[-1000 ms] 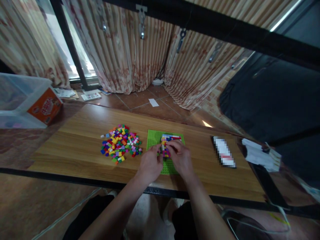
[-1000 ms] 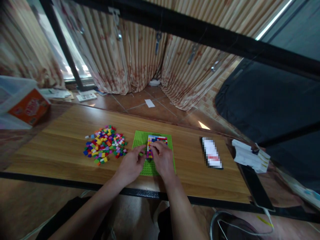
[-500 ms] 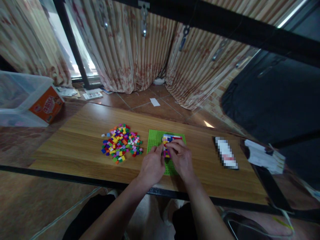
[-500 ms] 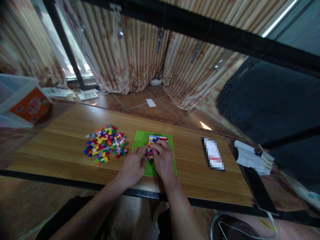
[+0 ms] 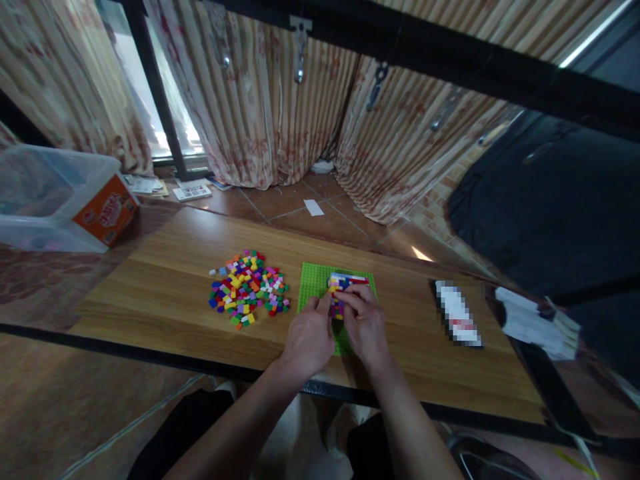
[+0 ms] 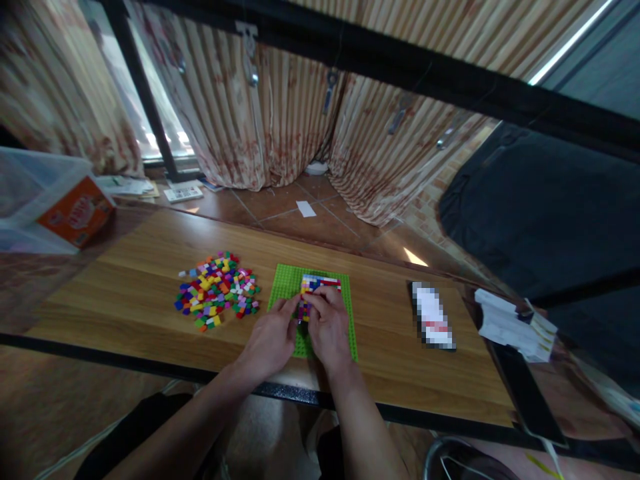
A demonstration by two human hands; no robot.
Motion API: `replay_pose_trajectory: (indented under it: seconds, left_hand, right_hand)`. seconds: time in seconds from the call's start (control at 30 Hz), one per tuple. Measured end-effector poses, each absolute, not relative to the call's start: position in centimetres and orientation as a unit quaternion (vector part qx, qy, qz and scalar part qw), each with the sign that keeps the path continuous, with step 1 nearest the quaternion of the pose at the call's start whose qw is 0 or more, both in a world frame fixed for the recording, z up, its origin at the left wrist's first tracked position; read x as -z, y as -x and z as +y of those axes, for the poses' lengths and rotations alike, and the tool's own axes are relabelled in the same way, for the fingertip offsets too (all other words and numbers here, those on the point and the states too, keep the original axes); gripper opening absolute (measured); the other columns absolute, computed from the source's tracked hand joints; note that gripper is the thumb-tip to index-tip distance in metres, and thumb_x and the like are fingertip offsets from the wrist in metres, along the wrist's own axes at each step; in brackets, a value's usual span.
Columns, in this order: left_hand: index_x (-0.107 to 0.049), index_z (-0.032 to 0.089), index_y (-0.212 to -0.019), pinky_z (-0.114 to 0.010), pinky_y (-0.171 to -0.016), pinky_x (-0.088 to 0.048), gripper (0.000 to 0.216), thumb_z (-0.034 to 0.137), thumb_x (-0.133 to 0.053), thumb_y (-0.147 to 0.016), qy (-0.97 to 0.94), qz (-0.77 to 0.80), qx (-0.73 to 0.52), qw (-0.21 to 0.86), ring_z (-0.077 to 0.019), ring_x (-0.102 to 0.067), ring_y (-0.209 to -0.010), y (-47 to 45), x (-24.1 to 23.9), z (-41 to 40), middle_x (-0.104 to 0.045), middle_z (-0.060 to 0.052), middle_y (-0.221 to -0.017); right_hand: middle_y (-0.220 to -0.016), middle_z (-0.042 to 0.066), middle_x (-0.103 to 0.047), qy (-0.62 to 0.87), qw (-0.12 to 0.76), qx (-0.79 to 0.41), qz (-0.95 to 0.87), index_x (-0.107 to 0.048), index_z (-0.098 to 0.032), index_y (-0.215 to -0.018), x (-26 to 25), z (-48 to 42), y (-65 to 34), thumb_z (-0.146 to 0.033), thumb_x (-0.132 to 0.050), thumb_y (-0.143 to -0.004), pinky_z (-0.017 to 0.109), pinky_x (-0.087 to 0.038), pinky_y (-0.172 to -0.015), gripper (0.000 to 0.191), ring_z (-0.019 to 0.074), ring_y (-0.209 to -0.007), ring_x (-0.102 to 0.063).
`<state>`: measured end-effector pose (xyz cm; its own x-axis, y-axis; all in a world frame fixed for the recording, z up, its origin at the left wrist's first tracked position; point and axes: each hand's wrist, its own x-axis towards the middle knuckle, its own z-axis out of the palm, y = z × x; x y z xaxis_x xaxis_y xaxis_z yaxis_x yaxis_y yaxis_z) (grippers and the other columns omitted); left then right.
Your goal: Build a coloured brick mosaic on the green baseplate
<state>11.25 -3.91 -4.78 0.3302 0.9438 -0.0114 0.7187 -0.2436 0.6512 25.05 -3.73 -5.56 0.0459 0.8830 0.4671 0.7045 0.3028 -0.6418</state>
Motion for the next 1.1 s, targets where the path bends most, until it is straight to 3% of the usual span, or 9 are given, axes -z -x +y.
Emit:
replay_pose_trajectory:
  seconds: [0.3, 0.5, 0.63, 0.73, 0.97, 1.1]
  left_hand:
    - [-0.041, 0.016, -0.145, -0.035, -0.089, -0.052, 0.057, 0.011, -0.039, -0.088, -0.776, 0.534, -0.192, 0.275, -0.0245, -0.065, -0.102, -11.1, 4.8, -4.0, -0.061, -0.013, -0.121]
    - [-0.052, 0.016, -0.138, -0.033, -0.093, -0.051, 0.053, 0.008, -0.040, -0.087, -0.759, 0.539, -0.216, 0.294, -0.0221, -0.066, -0.102, -10.3, 4.4, -4.0, -0.064, -0.012, -0.116]
    - [-0.061, 0.012, -0.128, -0.038, -0.090, -0.052, 0.044, 0.011, -0.041, -0.089, -0.731, 0.547, -0.280, 0.298, -0.0237, -0.066, -0.095, -8.3, 3.8, -3.1, -0.068, -0.014, -0.105]
    - [-0.069, 0.015, -0.112, -0.038, -0.085, -0.053, 0.034, 0.014, -0.045, -0.088, -0.688, 0.551, -0.363, 0.302, -0.0228, -0.067, -0.087, -6.1, 3.6, -1.8, -0.071, -0.012, -0.099]
    - [-0.072, 0.018, -0.085, -0.029, -0.073, -0.050, 0.015, 0.029, -0.068, -0.075, -0.453, 0.536, -0.600, 0.385, -0.0160, -0.063, -0.073, -1.5, 1.2, 0.0, -0.070, -0.003, -0.081]
    - [-0.067, 0.019, -0.068, -0.027, -0.057, -0.045, 0.025, 0.043, -0.073, -0.072, -0.431, 0.437, -0.629, 0.477, -0.0118, -0.051, -0.056, 0.9, -2.7, -3.2, -0.057, 0.000, -0.061]
  right_hand:
    - [-0.094, 0.007, -0.064, 0.588, 0.448, -0.079, -0.668, -0.078, -0.025, -0.093, 6.8, -3.8, -24.7, -0.013, -0.044, -0.087, 0.037, -0.052, -0.085, 0.036, 0.0201, -0.092, -0.061]
    - [-0.103, 0.006, -0.067, 0.570, 0.507, -0.111, -0.636, -0.075, -0.027, -0.101, 6.1, -4.1, -25.1, -0.018, -0.045, -0.090, 0.037, -0.052, -0.087, 0.033, 0.0194, -0.097, -0.064]
    - [-0.099, 0.006, -0.070, 0.565, 0.583, -0.088, -0.578, -0.074, -0.025, -0.097, 5.1, -4.1, -25.6, -0.023, -0.050, -0.091, 0.038, -0.052, -0.086, 0.025, 0.0205, -0.095, -0.065]
    - [-0.096, 0.005, -0.070, 0.554, 0.599, -0.068, -0.574, -0.074, -0.025, -0.092, 4.7, -4.3, -25.1, -0.021, -0.052, -0.090, 0.037, -0.053, -0.085, 0.023, 0.0198, -0.092, -0.065]
    - [-0.103, 0.005, -0.070, 0.501, 0.484, -0.132, -0.706, -0.072, -0.028, -0.105, 5.3, -5.6, -19.8, -0.017, -0.050, -0.092, 0.034, -0.054, -0.088, 0.027, 0.0184, -0.097, -0.067]
    - [-0.102, 0.006, -0.069, 0.508, 0.437, -0.170, -0.723, -0.071, -0.025, -0.105, 6.3, -5.1, -17.0, -0.017, -0.051, -0.092, 0.032, -0.055, -0.086, 0.025, 0.0186, -0.094, -0.067]
